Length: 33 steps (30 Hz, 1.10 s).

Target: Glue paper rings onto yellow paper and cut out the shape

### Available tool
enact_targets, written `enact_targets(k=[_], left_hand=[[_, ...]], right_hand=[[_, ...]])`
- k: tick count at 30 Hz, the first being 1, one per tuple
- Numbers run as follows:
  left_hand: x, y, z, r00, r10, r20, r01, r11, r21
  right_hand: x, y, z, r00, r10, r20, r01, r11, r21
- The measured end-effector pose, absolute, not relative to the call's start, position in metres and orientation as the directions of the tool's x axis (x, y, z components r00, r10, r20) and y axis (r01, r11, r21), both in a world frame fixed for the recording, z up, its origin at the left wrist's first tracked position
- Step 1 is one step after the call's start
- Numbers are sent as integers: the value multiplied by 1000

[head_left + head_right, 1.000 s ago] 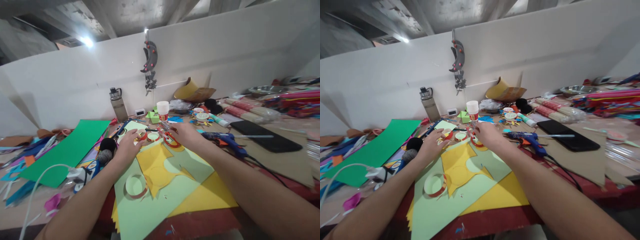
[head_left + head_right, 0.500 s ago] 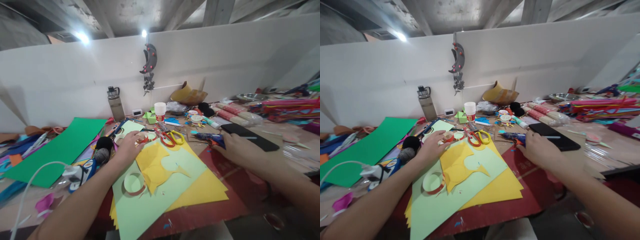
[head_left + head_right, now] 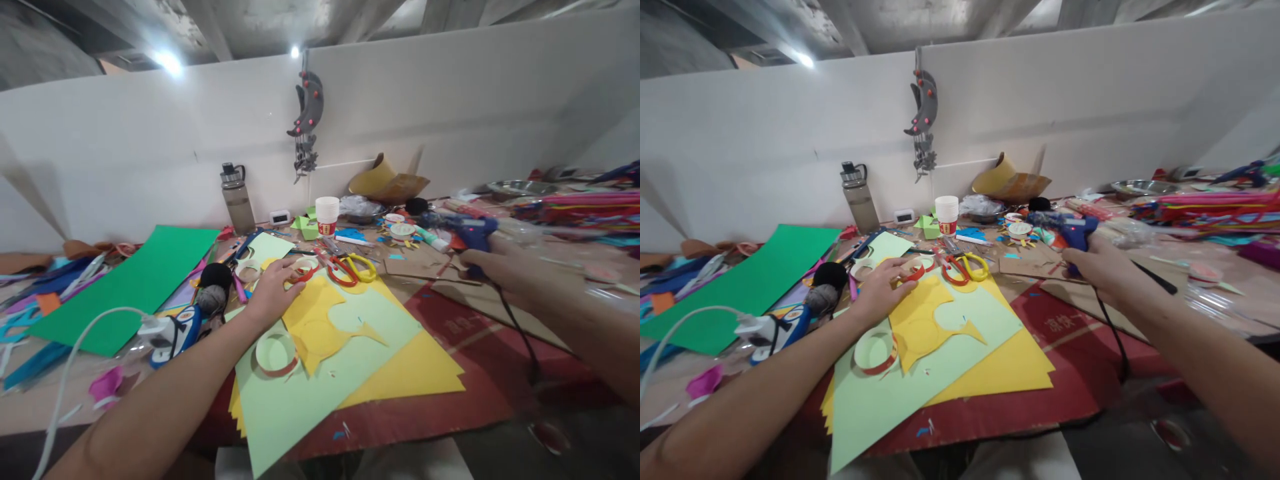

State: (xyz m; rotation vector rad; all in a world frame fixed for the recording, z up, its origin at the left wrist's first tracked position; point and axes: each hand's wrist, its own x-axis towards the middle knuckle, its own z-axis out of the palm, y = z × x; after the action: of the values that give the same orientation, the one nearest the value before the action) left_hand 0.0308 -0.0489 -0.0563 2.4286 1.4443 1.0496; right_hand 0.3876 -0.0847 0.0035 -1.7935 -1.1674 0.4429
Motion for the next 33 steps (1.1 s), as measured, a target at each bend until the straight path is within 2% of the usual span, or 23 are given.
enact_targets(k=[3,6,9,11,15,19,21,22,24,25,27,30,33], left_hand=[[28,-46,-55,217,802,557,678,-534,505],[25,-45,-50,139,807,574,627,-520,580],[20,-45,-43,65,846,529,598,-457,658],[17,-45,-39,-9,879,477,543,-396,741],[16,-46,-33,-73,938,337,355,-292,888],[21,-50,-30,-73,982,172,275,-146,950],[24,-51,-30,-49,994,100,263,-84,961],[26,-51,-31,-35,997,73,261,-62,963],[28,-52,-32,-6,999,49,261,-45,964],[29,-52,-33,2,999,53,254,-51,966],[30,-53,-33,10,997,74,228,-75,971],[31,-54,-33,5,996,87,215,-86,973],[32,-54,-35,1,998,58,258,-56,965]], right_hand=[[354,-86,26,437,889,136,445,-82,-892],[320,-81,41,199,946,256,374,169,-912],[297,-71,38,-10,948,317,284,306,-909],[290,-62,28,-83,947,312,308,322,-895],[286,-47,7,-171,938,300,461,345,-818],[282,-41,11,-198,941,276,500,339,-797],[277,-41,28,-163,952,259,422,305,-854],[273,-41,40,-142,955,259,324,292,-900],[264,-45,69,-63,971,229,15,231,-973],[259,-47,84,-47,980,193,-128,186,-974],[246,-55,112,-32,992,120,-308,104,-946],[224,-67,138,-43,991,127,-452,94,-887],[206,-73,140,-72,972,223,-538,151,-830]])
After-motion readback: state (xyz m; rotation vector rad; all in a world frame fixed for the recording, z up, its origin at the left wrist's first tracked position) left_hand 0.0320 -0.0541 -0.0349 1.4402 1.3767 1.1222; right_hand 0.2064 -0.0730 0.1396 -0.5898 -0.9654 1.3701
